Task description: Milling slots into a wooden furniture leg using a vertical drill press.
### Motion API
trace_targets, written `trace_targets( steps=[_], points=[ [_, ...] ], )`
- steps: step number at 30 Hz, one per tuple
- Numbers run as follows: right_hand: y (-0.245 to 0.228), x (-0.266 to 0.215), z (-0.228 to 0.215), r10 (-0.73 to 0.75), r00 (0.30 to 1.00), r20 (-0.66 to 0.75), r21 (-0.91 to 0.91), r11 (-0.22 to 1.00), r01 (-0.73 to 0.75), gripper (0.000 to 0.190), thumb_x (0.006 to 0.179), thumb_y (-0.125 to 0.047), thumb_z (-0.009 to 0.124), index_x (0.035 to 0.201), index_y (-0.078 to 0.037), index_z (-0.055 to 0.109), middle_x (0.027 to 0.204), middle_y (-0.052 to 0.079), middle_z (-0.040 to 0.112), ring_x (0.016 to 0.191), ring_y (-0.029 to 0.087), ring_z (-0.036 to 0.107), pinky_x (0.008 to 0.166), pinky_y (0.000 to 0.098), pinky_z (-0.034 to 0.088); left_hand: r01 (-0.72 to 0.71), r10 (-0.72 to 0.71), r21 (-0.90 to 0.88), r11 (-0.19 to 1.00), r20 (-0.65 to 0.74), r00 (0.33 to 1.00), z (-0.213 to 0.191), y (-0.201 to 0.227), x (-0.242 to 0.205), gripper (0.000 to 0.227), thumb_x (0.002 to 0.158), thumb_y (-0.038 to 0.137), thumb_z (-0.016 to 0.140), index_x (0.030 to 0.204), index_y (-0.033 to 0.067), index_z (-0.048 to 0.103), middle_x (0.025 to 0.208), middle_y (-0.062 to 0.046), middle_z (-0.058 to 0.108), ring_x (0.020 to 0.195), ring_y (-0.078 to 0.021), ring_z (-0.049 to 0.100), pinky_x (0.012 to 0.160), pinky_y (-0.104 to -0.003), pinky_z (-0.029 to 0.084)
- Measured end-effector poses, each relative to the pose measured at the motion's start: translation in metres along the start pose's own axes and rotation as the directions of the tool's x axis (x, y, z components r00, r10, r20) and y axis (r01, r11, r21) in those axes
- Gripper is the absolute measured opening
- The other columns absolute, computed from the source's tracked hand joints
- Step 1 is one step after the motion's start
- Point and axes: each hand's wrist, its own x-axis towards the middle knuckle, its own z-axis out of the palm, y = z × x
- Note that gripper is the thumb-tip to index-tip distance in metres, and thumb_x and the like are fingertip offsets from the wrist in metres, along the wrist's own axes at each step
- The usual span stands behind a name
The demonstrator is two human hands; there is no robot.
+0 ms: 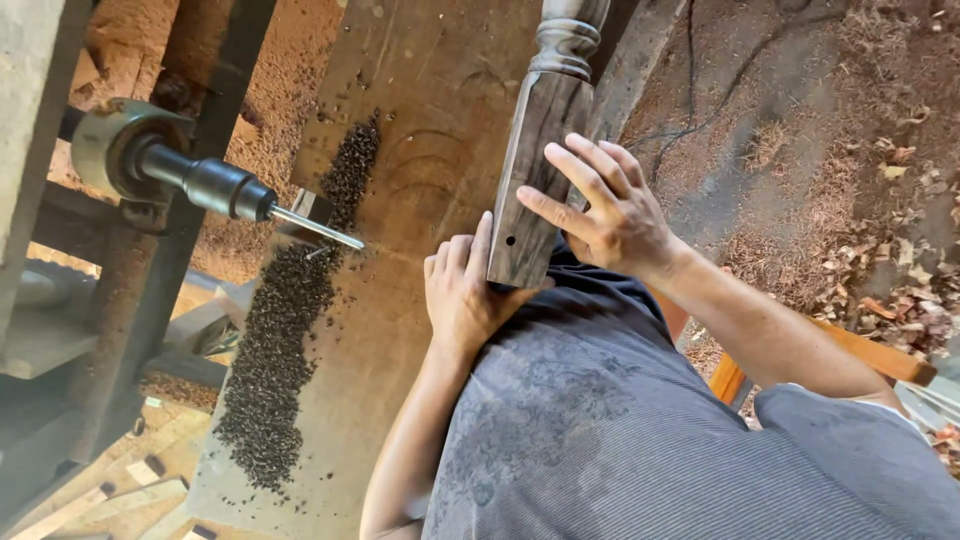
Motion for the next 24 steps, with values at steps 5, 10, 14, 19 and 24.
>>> trace_targets(
  steps=[5,10,14,19,24],
  points=[
    [-0.013,-0.003,0.001,-0.016,1.000,0.023,0.039,0.999,0.015,0.049,0.093,-0.022,0.070,0.142,-0.029,0.067,0.151,0.012,0.049,0.142,0.031,0.042,0.122,0.0520,0.030,0.032,-0.032,0.001,1.000,0.048,0.998,0.000,-0.002,0.000,0.105,0.067,0.070,0.082,0.141,-0.0004,0.057,0.104,-0.009,0.064,0.096,-0.0285,0.062,0.081,-0.042,0.046],
    [-0.018,-0.009,0.006,-0.150,0.988,0.037,0.085,0.986,0.146,0.040,0.104,-0.028,0.058,0.142,-0.034,0.068,0.149,0.008,0.050,0.139,0.028,0.042,0.121,0.0489,0.028,0.021,-0.019,-0.021,1.000,0.086,0.996,0.003,-0.012,-0.003,0.105,0.066,0.065,0.081,0.144,0.0005,0.054,0.106,-0.008,0.063,0.097,-0.0279,0.060,0.083,-0.041,0.044],
    [-0.019,-0.016,0.012,-0.312,0.950,0.011,0.120,0.944,0.308,0.037,0.107,-0.032,0.055,0.141,-0.037,0.068,0.146,0.003,0.052,0.139,0.023,0.042,0.120,0.0455,0.030,0.013,-0.015,0.016,1.000,0.154,0.988,0.012,-0.021,-0.009,0.099,0.075,0.057,0.081,0.153,0.0034,0.051,0.107,-0.004,0.061,0.099,-0.0234,0.059,0.087,-0.039,0.043],
    [0.015,-0.001,0.035,-0.206,0.974,-0.096,0.002,0.978,0.207,0.043,0.106,-0.027,0.065,0.149,-0.034,0.064,0.151,0.007,0.047,0.139,0.025,0.039,0.118,0.0444,0.032,0.031,-0.025,-0.040,0.999,0.160,0.987,0.002,-0.014,0.000,0.102,0.074,0.062,0.080,0.150,0.0016,0.050,0.105,-0.005,0.061,0.098,-0.0244,0.058,0.085,-0.040,0.043],
    [0.085,-0.015,0.060,0.100,0.984,-0.150,-0.221,0.966,-0.132,0.075,0.098,0.000,0.068,0.165,-0.023,0.043,0.162,0.015,0.042,0.152,0.033,0.036,0.130,0.0525,0.033,0.037,-0.030,-0.060,0.997,0.124,0.992,-0.003,-0.012,0.003,0.103,0.071,0.062,0.083,0.147,0.0001,0.052,0.107,-0.006,0.062,0.099,-0.0251,0.059,0.087,-0.040,0.043]
  ],
)
